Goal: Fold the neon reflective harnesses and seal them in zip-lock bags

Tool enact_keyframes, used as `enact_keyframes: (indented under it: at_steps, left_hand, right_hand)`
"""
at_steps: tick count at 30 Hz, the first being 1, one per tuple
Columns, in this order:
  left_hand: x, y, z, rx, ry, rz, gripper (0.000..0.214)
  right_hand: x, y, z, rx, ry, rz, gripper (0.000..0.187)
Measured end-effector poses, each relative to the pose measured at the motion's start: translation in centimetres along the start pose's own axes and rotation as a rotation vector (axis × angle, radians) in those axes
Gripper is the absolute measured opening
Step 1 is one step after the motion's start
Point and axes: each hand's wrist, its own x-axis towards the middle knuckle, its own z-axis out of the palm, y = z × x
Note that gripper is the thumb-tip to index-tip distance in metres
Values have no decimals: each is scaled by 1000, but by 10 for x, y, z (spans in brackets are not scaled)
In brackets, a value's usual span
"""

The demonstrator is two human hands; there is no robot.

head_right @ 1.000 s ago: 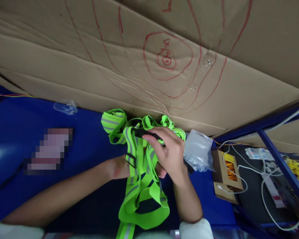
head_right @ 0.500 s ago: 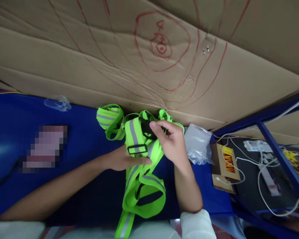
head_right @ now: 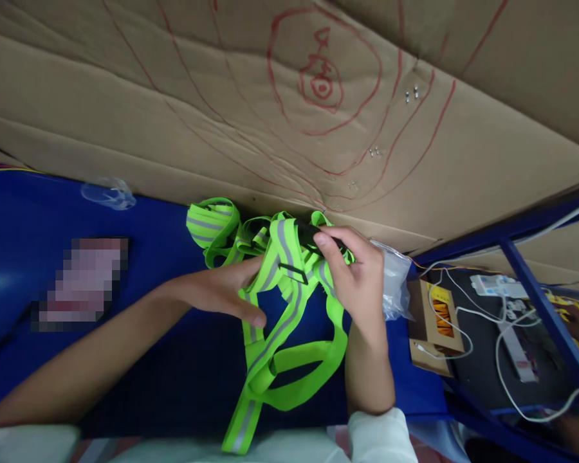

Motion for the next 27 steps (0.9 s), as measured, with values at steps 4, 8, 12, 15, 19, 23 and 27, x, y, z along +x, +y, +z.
enact_keyframes:
  at_steps: [4,8,12,15,19,23,27]
  left_hand:
    - [-4,25,7,103,402,186,83]
    - [-12,36,22,593,682,75,66]
    - [-20,39,17,702,737,70,42]
    - [-20,41,8,635,775,121,30]
    - [-14,38,4,481,818,233,34]
    - [-11,34,7,209,742,256,44]
    - [-13,35,7,-260,521,170,88]
  right_hand:
    - [-10,-12,0,-168,-74,-261,15]
    - [-17,-10,18,-339,-117,-446,23]
    - [-14,-3,34,-326,-58,-397,24]
    - [-8,-1,38,-186,-76,-244,40]
    - [-8,3,43,-94,-181,-120,46]
    - [-9,9,47,109,-217,-9,65]
    - [-6,14,48,351,-239,171,78]
